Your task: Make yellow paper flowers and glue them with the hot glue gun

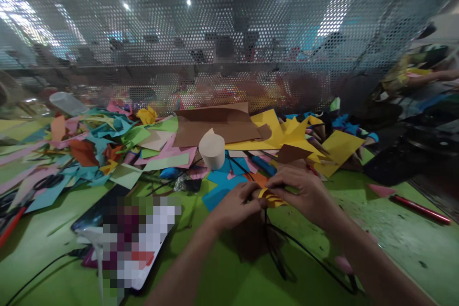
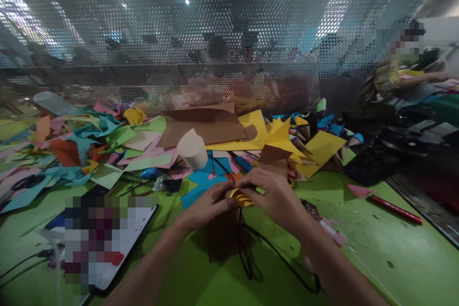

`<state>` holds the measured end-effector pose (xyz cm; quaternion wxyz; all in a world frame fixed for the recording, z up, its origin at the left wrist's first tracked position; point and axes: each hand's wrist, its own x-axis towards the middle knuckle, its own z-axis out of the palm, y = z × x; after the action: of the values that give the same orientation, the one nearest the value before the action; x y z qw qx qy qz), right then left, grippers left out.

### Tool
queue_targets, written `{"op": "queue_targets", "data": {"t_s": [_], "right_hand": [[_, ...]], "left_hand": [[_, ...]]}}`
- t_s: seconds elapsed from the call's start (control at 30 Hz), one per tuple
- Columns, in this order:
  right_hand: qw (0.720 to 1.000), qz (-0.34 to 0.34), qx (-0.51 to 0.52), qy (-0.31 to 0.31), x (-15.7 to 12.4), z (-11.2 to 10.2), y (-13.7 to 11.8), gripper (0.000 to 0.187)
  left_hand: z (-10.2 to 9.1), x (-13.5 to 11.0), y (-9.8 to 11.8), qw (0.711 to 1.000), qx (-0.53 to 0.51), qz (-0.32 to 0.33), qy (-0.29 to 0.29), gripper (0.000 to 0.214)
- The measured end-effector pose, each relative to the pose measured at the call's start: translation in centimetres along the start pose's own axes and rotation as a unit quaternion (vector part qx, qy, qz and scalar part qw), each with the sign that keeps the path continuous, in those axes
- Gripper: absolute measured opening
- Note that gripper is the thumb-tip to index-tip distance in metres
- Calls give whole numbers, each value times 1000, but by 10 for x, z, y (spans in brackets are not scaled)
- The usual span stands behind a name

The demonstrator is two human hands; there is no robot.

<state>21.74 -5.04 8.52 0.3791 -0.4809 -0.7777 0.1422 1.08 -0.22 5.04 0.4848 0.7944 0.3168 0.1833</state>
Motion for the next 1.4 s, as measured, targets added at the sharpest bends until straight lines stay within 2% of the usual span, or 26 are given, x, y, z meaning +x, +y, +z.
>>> {"op": "queue_targets", "data": {"t_s": [0.13,0.53,0.77,1.0,1.17,1.4], "right_hand": [[1000,-3,-3,2,-1,0,-2,10],[999,-40,-26,-5,-1,3,-5,12],[999,-27,-14,-15,-1,2,-3,13],[999,-35,-4,-4,0,-2,-8,10],[997,-63,-43,3,2,-3,-12,11],[991,-95,-96,14,2,-1,-15,16]], "left_hand": [[-1,-1,4,1000,13,-12,6,26],[3,0,-1,999,43,13,18,24],[1,-1,-4,999,-48,2,-4,21],[-1,-2,-6,992,-118,-37,-2,39],[-1,-2,-9,984,-166,-67,10,50],[-1,-2,-10,979,-190,-69,16,41]]}}
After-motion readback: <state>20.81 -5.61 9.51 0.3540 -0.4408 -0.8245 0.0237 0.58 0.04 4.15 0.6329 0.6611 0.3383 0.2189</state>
